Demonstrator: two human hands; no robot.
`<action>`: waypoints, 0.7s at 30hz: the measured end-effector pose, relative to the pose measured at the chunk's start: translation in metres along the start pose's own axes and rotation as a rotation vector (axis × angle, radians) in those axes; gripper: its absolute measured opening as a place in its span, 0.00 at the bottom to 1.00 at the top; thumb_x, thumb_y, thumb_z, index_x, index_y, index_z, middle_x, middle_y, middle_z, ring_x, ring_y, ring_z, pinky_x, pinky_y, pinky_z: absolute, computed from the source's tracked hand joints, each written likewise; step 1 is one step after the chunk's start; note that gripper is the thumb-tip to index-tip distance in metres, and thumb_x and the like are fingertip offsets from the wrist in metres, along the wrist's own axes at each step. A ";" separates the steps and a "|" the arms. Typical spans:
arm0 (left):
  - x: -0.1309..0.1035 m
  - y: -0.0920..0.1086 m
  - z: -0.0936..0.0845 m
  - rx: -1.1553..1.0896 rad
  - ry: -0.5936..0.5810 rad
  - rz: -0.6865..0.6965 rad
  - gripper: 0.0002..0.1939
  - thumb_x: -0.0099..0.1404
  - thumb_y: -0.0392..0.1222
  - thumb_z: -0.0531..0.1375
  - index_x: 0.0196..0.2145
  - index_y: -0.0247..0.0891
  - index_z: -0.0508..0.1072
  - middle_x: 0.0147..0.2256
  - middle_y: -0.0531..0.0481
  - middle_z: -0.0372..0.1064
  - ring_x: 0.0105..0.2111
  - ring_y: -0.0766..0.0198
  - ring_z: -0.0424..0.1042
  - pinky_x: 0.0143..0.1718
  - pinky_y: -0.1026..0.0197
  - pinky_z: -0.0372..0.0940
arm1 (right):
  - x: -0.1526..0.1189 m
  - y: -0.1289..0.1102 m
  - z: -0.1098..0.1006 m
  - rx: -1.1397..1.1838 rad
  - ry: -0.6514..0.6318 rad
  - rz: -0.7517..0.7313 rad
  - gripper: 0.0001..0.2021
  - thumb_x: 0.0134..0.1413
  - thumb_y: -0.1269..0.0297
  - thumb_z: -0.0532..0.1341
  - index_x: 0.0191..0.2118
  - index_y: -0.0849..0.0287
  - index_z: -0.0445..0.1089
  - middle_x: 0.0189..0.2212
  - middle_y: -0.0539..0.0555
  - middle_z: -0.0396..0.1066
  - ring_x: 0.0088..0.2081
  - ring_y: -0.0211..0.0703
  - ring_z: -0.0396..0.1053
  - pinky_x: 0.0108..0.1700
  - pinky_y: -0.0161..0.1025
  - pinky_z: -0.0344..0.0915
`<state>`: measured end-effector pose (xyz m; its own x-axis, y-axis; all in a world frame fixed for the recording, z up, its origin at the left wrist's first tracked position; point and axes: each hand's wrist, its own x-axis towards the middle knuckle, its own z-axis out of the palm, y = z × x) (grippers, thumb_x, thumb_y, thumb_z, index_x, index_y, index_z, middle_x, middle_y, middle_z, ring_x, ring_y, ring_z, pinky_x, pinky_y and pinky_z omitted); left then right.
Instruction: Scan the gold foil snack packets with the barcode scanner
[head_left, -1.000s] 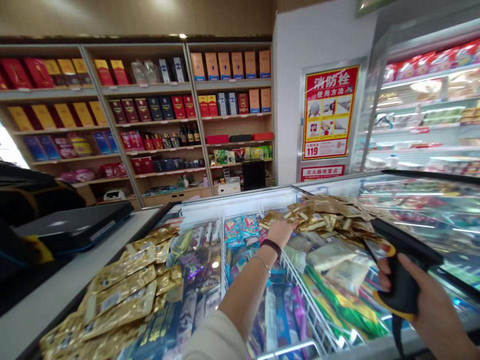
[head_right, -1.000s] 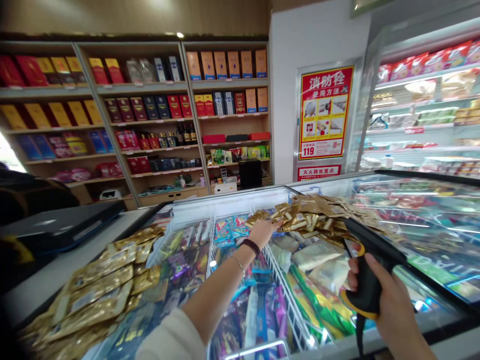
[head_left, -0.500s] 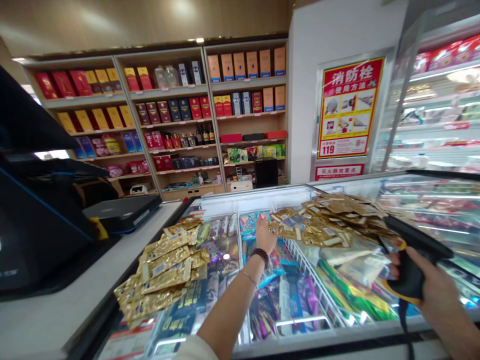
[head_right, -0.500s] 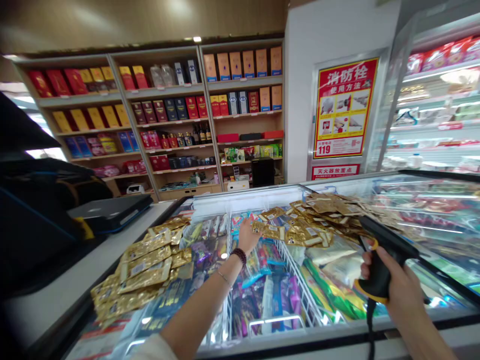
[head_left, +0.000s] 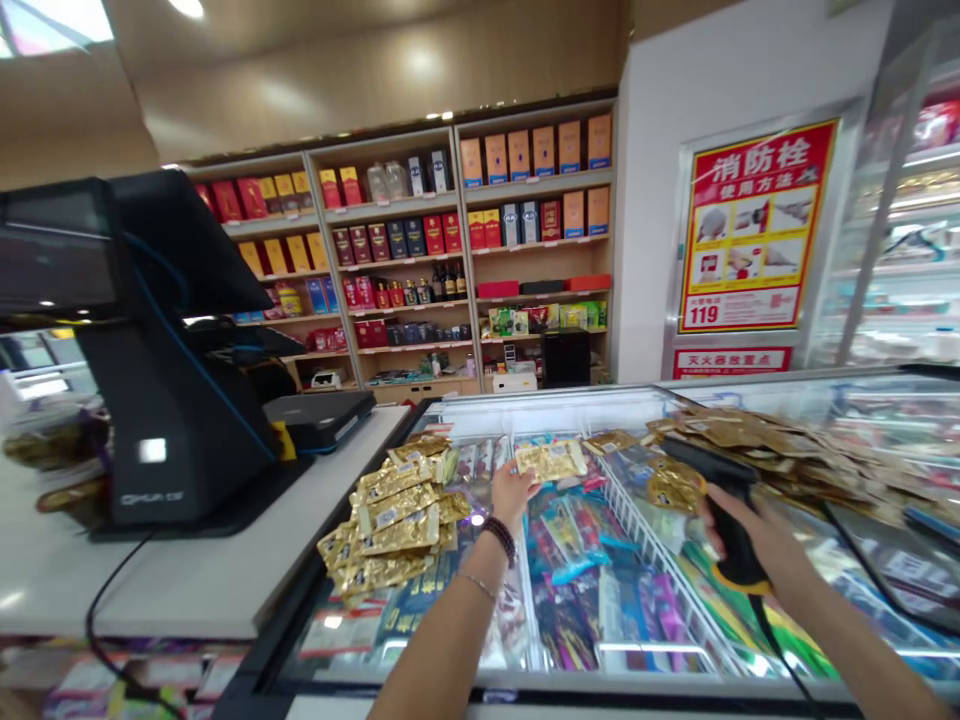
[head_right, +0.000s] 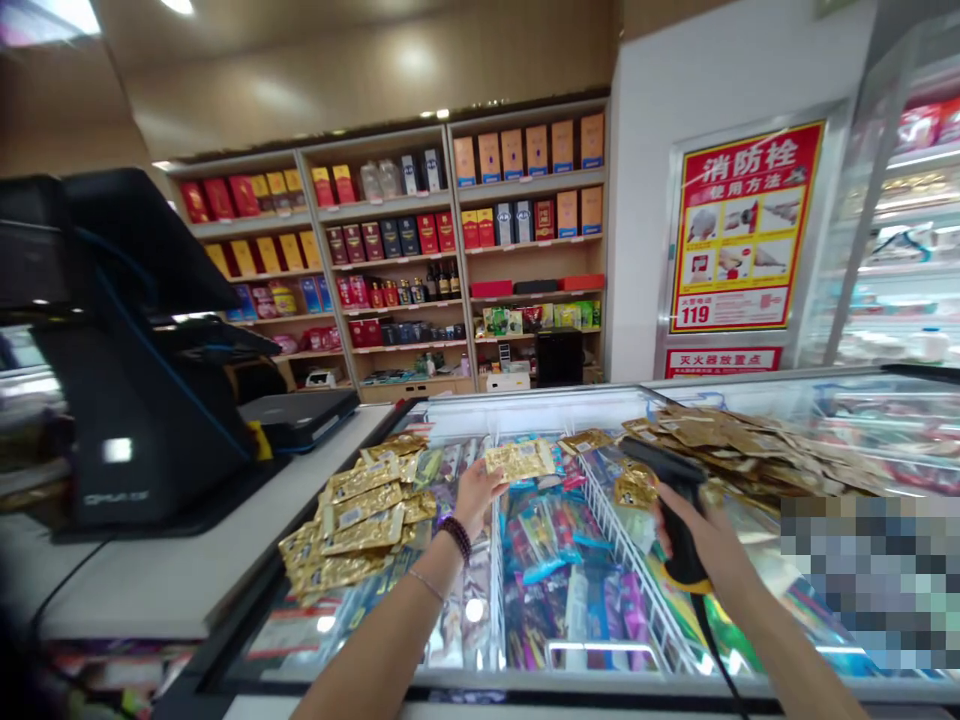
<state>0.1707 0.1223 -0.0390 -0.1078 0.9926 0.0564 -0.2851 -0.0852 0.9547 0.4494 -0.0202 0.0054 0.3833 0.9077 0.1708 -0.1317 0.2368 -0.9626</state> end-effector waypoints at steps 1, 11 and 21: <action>0.000 0.002 -0.009 -0.048 0.004 0.007 0.16 0.57 0.37 0.79 0.39 0.39 0.78 0.34 0.48 0.84 0.37 0.57 0.86 0.51 0.48 0.82 | 0.001 0.001 0.012 -0.013 -0.053 -0.003 0.28 0.39 0.40 0.81 0.31 0.55 0.70 0.22 0.48 0.69 0.17 0.35 0.61 0.17 0.32 0.57; 0.012 0.009 -0.040 -0.150 -0.011 0.090 0.20 0.53 0.44 0.82 0.40 0.40 0.81 0.32 0.50 0.84 0.34 0.57 0.85 0.48 0.50 0.83 | 0.009 0.024 0.070 -0.269 -0.343 -0.079 0.30 0.56 0.32 0.73 0.26 0.55 0.68 0.16 0.47 0.64 0.16 0.35 0.61 0.22 0.35 0.60; 0.008 0.002 -0.036 -0.158 -0.069 0.020 0.23 0.51 0.45 0.83 0.39 0.40 0.80 0.29 0.52 0.82 0.36 0.55 0.86 0.55 0.42 0.81 | -0.011 0.035 0.069 -0.219 -0.352 -0.011 0.34 0.52 0.25 0.71 0.29 0.55 0.68 0.20 0.46 0.64 0.16 0.34 0.61 0.19 0.34 0.59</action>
<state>0.1349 0.1274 -0.0473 -0.0506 0.9937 0.1002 -0.4300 -0.1123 0.8958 0.3774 0.0023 -0.0157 0.0424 0.9775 0.2067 0.0831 0.2027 -0.9757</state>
